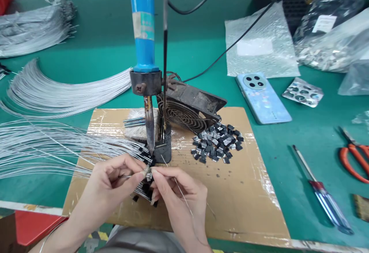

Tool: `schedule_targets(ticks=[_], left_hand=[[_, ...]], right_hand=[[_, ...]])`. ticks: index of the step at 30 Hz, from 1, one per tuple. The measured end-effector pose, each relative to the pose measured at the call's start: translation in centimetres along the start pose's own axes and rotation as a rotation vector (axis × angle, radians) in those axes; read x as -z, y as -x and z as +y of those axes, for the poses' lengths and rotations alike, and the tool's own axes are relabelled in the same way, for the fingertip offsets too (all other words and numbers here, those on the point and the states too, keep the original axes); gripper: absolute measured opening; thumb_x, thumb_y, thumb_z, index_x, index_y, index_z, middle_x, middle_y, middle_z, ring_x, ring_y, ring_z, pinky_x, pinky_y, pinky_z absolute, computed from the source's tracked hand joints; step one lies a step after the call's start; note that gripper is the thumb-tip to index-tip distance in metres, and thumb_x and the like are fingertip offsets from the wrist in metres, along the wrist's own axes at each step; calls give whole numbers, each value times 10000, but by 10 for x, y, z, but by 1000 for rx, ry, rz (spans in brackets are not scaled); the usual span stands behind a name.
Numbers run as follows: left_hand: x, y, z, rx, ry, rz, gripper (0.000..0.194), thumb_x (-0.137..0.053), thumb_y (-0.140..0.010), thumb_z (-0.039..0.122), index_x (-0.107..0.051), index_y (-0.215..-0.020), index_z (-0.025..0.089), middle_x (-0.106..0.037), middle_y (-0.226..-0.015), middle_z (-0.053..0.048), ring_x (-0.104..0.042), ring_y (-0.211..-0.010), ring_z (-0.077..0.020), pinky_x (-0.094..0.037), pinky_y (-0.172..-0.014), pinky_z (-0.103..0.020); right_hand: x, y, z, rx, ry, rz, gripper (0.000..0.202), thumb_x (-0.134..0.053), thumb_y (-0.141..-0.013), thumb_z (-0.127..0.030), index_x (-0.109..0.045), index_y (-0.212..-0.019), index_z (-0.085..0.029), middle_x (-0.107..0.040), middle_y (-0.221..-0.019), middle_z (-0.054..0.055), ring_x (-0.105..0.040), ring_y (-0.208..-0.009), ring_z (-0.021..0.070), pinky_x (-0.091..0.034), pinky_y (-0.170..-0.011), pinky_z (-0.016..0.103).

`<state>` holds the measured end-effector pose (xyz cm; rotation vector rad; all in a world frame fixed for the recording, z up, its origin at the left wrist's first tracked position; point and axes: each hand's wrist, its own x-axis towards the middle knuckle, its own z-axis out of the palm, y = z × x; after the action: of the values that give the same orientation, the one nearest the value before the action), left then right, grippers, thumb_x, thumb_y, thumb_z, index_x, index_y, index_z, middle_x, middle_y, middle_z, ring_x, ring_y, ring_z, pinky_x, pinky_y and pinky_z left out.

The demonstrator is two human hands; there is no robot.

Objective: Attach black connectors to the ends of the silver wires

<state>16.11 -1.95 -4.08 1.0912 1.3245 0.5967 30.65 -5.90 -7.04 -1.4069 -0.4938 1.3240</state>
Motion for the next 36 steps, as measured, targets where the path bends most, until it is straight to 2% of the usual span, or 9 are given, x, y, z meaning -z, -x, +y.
schedule_targets(ticks=[7, 13, 17, 23, 33, 36], left_hand=[[-1, -1, -2, -7, 16, 15, 179, -710, -879, 293, -666, -759, 167, -702, -788, -45, -430, -591, -109, -269, -534, -261], [-2, -2, -7, -48, 43, 26, 183, -704, -897, 293, -676, -762, 172, -718, -803, -39, -385, -556, -98, -223, -510, -267], [-2, -2, -7, -54, 45, 25, 199, -710, -897, 295, -673, -742, 175, -726, -813, -39, -356, -539, -95, -195, -501, -275], [-1, -2, -6, -43, 59, 16, 190, -704, -904, 281, -676, -745, 181, -732, -832, -44, -415, -573, -105, -206, -514, -279], [-3, -2, -2, -44, 15, 19, 181, -703, -885, 255, -657, -735, 164, -697, -798, -26, -285, -518, -79, -163, -479, -275], [-2, -1, -1, -42, 9, 14, 192, -696, -893, 261, -651, -734, 163, -697, -800, -26, -272, -521, -79, -169, -478, -272]], right_hand=[[0, 1, 0, -11, -16, -18, 106, -864, -793, -351, -836, -776, -250, -705, -607, -9, -607, -479, 101, -532, -479, 179], [0, 1, 0, -12, 3, -5, 97, -869, -777, -365, -839, -758, -275, -699, -601, -8, -608, -477, 127, -536, -474, 213], [-1, 1, 0, -24, -19, -9, 88, -871, -770, -361, -842, -755, -279, -702, -599, -8, -603, -475, 113, -526, -479, 191], [-2, 1, 0, -27, -34, -4, 122, -881, -758, -363, -837, -749, -249, -695, -589, -4, -595, -470, 105, -518, -475, 188], [-1, 1, 2, -26, -33, -12, 109, -870, -777, -353, -843, -755, -249, -703, -591, 1, -595, -467, 98, -518, -475, 172], [3, -2, 8, 20, -28, -44, 107, -866, -786, -358, -846, -760, -256, -703, -576, 0, -604, -447, 102, -524, -456, 166]])
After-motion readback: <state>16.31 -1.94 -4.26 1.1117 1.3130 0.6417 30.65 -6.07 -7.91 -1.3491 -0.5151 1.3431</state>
